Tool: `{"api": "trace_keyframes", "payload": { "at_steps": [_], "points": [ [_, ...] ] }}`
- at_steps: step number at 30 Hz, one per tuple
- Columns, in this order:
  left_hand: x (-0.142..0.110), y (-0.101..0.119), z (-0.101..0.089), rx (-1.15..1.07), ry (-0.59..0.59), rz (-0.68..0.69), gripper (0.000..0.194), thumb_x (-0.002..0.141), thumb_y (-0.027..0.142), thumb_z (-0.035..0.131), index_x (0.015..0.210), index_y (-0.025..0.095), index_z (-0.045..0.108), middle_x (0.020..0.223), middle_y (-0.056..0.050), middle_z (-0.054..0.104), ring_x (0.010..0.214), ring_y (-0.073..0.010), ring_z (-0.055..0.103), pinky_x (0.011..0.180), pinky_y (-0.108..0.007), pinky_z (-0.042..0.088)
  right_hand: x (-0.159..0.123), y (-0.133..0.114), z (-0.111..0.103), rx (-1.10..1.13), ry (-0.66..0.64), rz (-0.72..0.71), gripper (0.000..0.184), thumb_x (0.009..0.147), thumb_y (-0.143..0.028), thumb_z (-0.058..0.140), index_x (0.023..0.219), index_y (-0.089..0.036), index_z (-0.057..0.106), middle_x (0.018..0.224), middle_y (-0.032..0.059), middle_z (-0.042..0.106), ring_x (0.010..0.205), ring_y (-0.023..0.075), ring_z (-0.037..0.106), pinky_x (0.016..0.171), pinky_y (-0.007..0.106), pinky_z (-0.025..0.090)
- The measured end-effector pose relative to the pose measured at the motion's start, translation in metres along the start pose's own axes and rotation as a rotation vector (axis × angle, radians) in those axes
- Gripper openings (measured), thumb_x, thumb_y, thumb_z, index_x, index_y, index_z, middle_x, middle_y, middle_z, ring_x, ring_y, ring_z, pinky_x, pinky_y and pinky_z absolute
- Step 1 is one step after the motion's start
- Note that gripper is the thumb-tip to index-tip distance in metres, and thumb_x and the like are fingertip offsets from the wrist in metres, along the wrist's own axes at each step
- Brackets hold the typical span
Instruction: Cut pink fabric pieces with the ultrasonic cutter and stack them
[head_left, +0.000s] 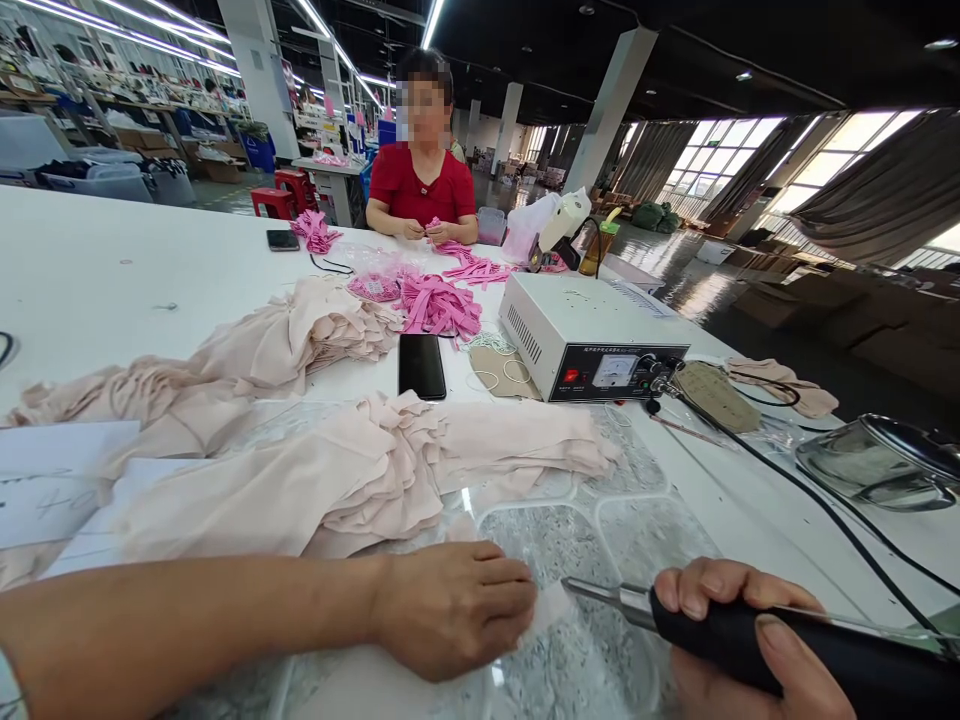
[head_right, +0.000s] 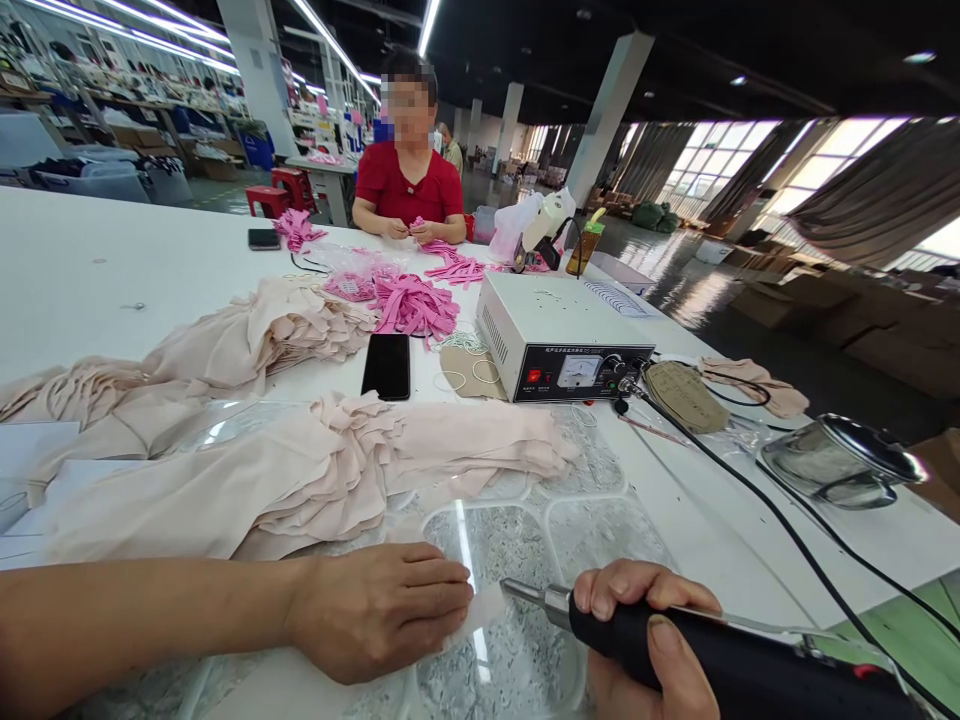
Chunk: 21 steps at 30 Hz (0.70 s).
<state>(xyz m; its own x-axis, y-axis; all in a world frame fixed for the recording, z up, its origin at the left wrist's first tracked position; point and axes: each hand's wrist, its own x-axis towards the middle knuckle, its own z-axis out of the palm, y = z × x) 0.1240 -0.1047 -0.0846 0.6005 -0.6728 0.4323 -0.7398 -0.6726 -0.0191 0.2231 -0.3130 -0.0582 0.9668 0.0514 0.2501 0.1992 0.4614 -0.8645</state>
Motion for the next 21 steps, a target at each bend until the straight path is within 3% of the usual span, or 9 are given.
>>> {"api": "trace_keyframes", "payload": {
  "at_steps": [21],
  "points": [
    [-0.001,0.001,0.001,0.025,0.029,-0.01,0.009,0.093,0.015,0.051,0.091,0.013,0.06,0.091,-0.01,0.064,0.092,-0.0164,0.06,0.08,-0.025,0.049,-0.013,-0.004,0.019,0.017,-0.143,0.027,0.018,0.07,-0.031,0.067,0.069,-0.02,0.054,0.062,-0.0026,0.048,0.048,0.0108,0.048,0.045,0.029,0.048]
  ]
}}
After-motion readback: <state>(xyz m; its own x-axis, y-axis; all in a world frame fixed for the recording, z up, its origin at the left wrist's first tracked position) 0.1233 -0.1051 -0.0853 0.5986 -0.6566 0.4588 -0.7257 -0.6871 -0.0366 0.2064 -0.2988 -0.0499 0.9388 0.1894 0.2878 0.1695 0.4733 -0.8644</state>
